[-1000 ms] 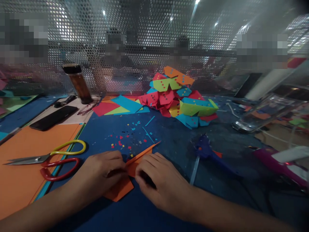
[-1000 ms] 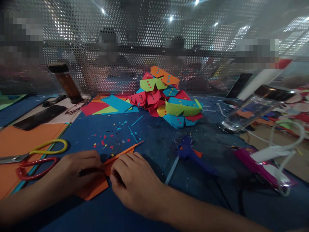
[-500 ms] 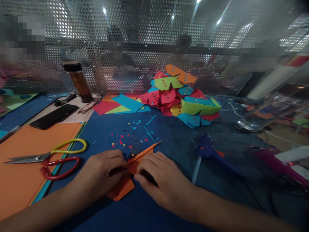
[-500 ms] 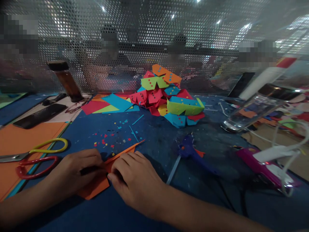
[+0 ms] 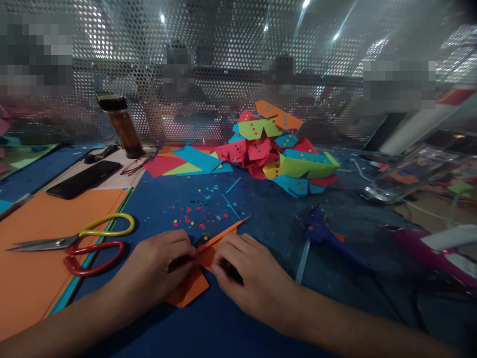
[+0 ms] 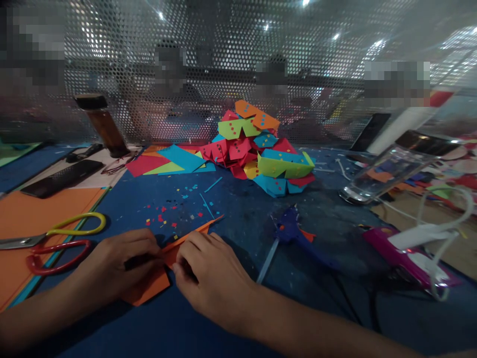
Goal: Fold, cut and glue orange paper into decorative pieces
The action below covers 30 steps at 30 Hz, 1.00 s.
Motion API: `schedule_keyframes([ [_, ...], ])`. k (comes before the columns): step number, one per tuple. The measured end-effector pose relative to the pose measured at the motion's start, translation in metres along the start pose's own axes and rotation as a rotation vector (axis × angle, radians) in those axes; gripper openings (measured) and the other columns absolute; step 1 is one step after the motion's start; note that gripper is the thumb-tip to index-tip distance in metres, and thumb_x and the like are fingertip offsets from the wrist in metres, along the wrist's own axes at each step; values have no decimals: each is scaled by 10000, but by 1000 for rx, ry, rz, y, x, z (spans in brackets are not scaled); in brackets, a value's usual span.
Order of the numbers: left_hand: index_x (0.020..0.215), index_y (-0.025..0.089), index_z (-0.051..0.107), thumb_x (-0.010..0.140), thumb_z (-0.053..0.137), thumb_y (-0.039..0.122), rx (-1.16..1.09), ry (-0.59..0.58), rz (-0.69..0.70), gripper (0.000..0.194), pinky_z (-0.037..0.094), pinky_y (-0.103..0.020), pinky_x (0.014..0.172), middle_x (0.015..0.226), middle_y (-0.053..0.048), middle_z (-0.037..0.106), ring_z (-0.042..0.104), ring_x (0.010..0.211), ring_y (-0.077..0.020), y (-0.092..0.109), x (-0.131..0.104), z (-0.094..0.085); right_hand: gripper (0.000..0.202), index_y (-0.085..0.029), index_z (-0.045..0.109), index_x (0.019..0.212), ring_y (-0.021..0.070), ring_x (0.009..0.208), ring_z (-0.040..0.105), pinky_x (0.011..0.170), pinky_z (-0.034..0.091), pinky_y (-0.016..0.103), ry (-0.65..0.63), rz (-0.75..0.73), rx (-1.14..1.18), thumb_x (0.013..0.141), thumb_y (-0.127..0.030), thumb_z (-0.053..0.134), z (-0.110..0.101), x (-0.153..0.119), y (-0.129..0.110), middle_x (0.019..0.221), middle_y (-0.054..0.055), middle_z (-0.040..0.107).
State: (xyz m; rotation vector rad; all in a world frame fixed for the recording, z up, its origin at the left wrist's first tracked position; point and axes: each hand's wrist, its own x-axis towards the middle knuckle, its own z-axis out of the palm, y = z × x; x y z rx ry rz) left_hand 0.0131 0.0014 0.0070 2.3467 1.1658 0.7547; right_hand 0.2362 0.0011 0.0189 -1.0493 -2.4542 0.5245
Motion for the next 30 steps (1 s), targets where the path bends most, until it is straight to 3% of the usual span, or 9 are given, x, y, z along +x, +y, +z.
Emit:
schedule_keyframes([
  [30, 952, 187, 642, 1002, 452, 178, 217, -24, 251, 197, 469, -293, 632, 876, -25, 659, 609, 743, -165, 0, -8, -6, 90, -185, 521, 817, 160, 805, 495, 727, 379, 312, -35, 10, -49, 891, -136, 526, 1, 1, 1, 896, 18, 574],
])
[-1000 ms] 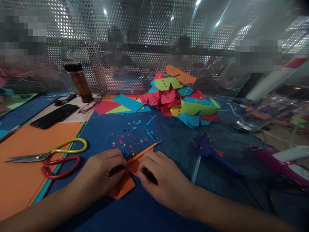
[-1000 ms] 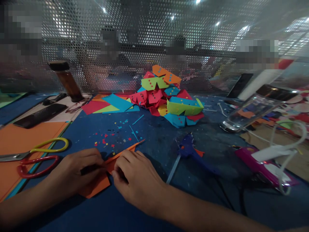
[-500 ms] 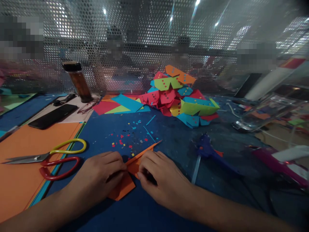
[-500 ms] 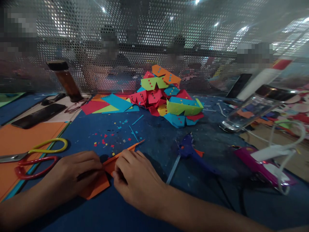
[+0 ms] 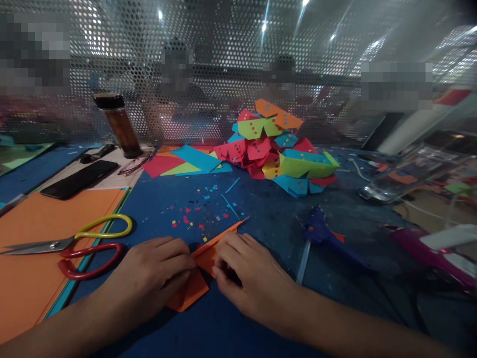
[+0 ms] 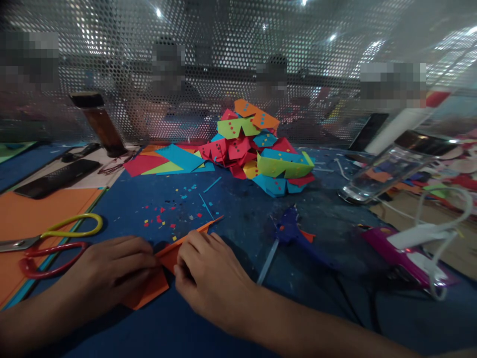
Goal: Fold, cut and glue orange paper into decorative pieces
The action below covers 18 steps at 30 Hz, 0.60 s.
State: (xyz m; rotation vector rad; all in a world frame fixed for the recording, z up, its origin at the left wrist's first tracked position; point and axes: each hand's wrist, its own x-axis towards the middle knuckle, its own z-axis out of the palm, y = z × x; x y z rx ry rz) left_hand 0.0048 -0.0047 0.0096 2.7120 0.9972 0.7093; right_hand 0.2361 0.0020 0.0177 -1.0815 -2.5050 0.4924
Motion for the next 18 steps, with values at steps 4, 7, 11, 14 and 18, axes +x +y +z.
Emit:
schedule_keyframes([
  [4, 956, 189, 640, 1006, 447, 180, 5, 4, 1, 200, 467, -293, 630, 877, -28, 662, 611, 742, -166, 0, 0, 0, 90, -187, 513, 819, 164, 821, 499, 739, 380, 314, 5, -7, 0, 888, -130, 524, 1, 0, 1, 905, 17, 572],
  [7, 953, 194, 642, 1003, 453, 181, 0, 2, -6, 196, 471, -294, 640, 875, -27, 659, 611, 745, -166, 0, 0, 0, 84, -188, 512, 825, 168, 824, 499, 740, 385, 317, 1, -1, -5, 887, -131, 521, 1, -1, 0, 907, 19, 570],
  [11, 959, 203, 646, 1012, 439, 189, 3, 7, 8, 214, 479, -292, 649, 883, -26, 664, 620, 754, -163, 0, 0, 0, 82, -189, 511, 822, 169, 824, 501, 746, 391, 323, 10, 0, -14, 885, -136, 522, 1, -1, 0, 903, 19, 571],
  [14, 955, 203, 646, 1010, 428, 175, 20, 6, 37, 227, 486, -296, 642, 880, -29, 670, 629, 765, -170, 0, 0, -1, 84, -187, 519, 821, 169, 823, 506, 746, 393, 327, 10, -9, -20, 885, -133, 513, 1, 0, 0, 910, 25, 577],
  [18, 970, 198, 643, 1000, 428, 145, 20, 11, 86, 223, 491, -298, 633, 887, -32, 679, 634, 753, -172, -1, 1, -3, 81, -184, 528, 824, 175, 825, 511, 748, 400, 331, 6, -11, -32, 891, -142, 508, 1, 1, 1, 913, 32, 581],
])
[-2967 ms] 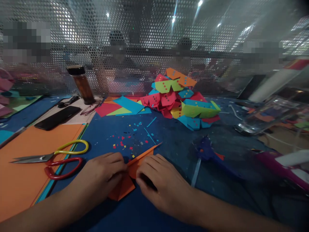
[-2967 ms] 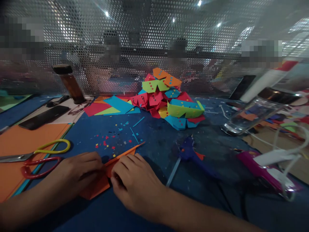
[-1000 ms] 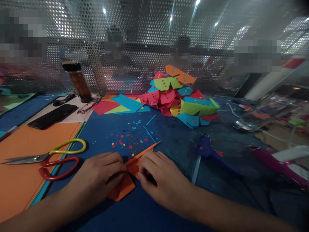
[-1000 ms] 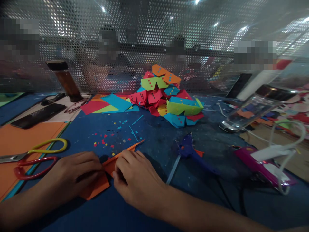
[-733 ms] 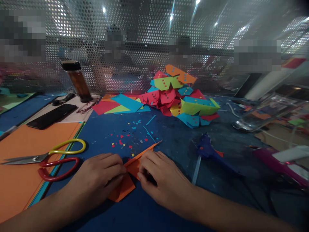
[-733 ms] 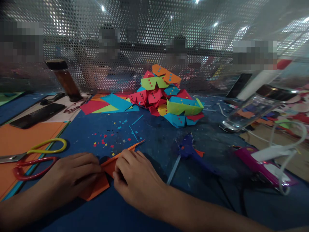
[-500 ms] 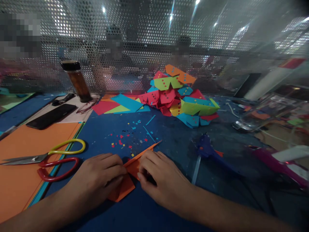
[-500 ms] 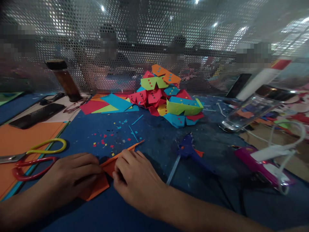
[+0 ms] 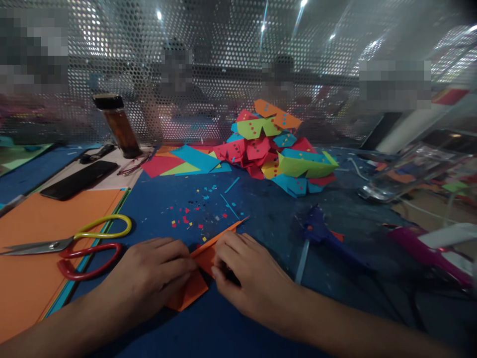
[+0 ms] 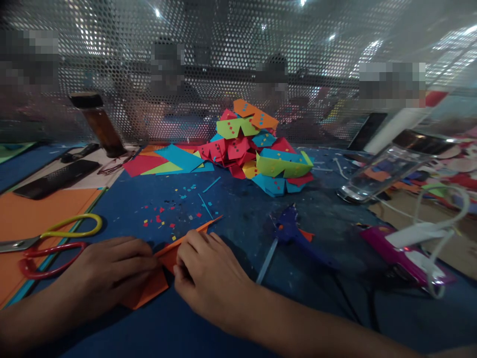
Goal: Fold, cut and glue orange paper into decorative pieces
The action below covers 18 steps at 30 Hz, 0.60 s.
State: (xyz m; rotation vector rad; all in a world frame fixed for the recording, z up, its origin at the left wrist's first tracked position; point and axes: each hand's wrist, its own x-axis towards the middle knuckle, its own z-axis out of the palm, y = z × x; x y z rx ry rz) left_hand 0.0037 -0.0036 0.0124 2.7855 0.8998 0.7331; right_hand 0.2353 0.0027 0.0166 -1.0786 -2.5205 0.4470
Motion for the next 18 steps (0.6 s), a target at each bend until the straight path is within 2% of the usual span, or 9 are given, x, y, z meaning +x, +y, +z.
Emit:
schedule_keyframes([
  [9, 935, 186, 673, 1008, 405, 175, 19, -7, 20, 278, 474, -293, 584, 880, -42, 681, 617, 701, -166, 0, 1, -1, 85, -176, 542, 832, 177, 828, 515, 753, 412, 333, 1, -1, -20, 890, -137, 492, 2, -1, 0, 929, 39, 581],
  [18, 897, 174, 679, 1010, 378, 156, 52, -28, 22, 322, 481, -294, 604, 850, -50, 670, 611, 708, -167, 2, 1, -3, 84, -176, 542, 833, 184, 830, 525, 746, 422, 334, -12, 12, -18, 886, -128, 498, 0, 0, -2, 928, 47, 580],
])
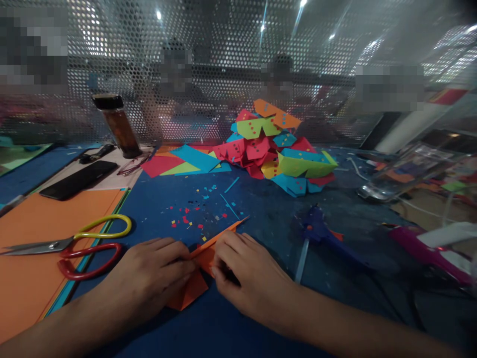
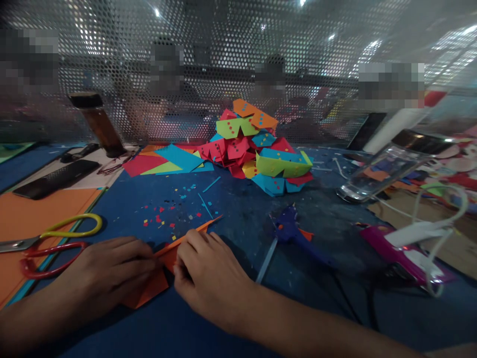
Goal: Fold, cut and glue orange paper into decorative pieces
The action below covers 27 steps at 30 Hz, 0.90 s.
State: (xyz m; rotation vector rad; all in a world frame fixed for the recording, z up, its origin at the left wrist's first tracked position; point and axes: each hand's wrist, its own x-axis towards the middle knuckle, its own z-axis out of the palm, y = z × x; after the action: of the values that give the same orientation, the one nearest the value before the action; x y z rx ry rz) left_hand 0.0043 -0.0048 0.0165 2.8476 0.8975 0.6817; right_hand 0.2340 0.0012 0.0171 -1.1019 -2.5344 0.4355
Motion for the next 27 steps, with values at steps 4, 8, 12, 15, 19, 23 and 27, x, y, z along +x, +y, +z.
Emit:
schedule_keyframes([
  [4, 874, 176, 666, 1010, 373, 161, -6, -8, -8, 324, 469, -304, 593, 853, -50, 663, 601, 695, -174, 0, -1, 1, 86, -176, 546, 833, 186, 829, 524, 748, 422, 340, -3, -3, 1, 890, -135, 497, -1, 0, 0, 926, 45, 580],
  [8, 866, 173, 660, 1010, 368, 159, -5, -31, -17, 326, 474, -309, 603, 849, -51, 655, 596, 701, -177, 1, 0, 1, 77, -175, 542, 839, 185, 827, 520, 745, 415, 342, -11, 7, -3, 894, -143, 499, -1, 0, -1, 930, 43, 578],
  [12, 846, 171, 660, 1010, 366, 165, 11, -27, -9, 336, 474, -298, 586, 817, -51, 644, 592, 689, -175, 1, 0, 1, 71, -177, 532, 837, 184, 832, 519, 750, 411, 341, -4, 3, 1, 893, -144, 503, 0, 0, -1, 920, 35, 572],
  [15, 826, 176, 661, 1002, 366, 155, 27, -19, -7, 344, 487, -290, 590, 799, -48, 639, 593, 684, -170, 2, 1, 1, 71, -176, 532, 838, 184, 834, 520, 749, 411, 339, -5, 8, 6, 894, -143, 502, -1, 0, -1, 925, 36, 572],
  [19, 843, 185, 671, 983, 402, 149, 32, 3, 7, 305, 512, -279, 623, 786, -39, 632, 598, 703, -162, 3, 2, 0, 71, -175, 533, 835, 189, 845, 521, 756, 411, 341, -6, 11, 5, 895, -149, 504, -1, 1, -1, 932, 43, 575],
  [23, 814, 184, 658, 970, 417, 138, 31, 4, 13, 291, 509, -276, 616, 779, -36, 624, 589, 696, -159, 3, 2, 1, 61, -175, 534, 840, 190, 840, 517, 750, 402, 339, 2, 16, 0, 883, -137, 513, 0, 0, -1, 926, 41, 578],
  [27, 836, 183, 656, 975, 404, 138, 58, -16, 7, 291, 500, -276, 625, 795, -38, 617, 578, 705, -160, 2, 0, 3, 77, -181, 523, 823, 181, 809, 504, 721, 383, 331, -4, 11, 13, 893, -151, 532, -3, 0, -1, 919, 33, 578],
])
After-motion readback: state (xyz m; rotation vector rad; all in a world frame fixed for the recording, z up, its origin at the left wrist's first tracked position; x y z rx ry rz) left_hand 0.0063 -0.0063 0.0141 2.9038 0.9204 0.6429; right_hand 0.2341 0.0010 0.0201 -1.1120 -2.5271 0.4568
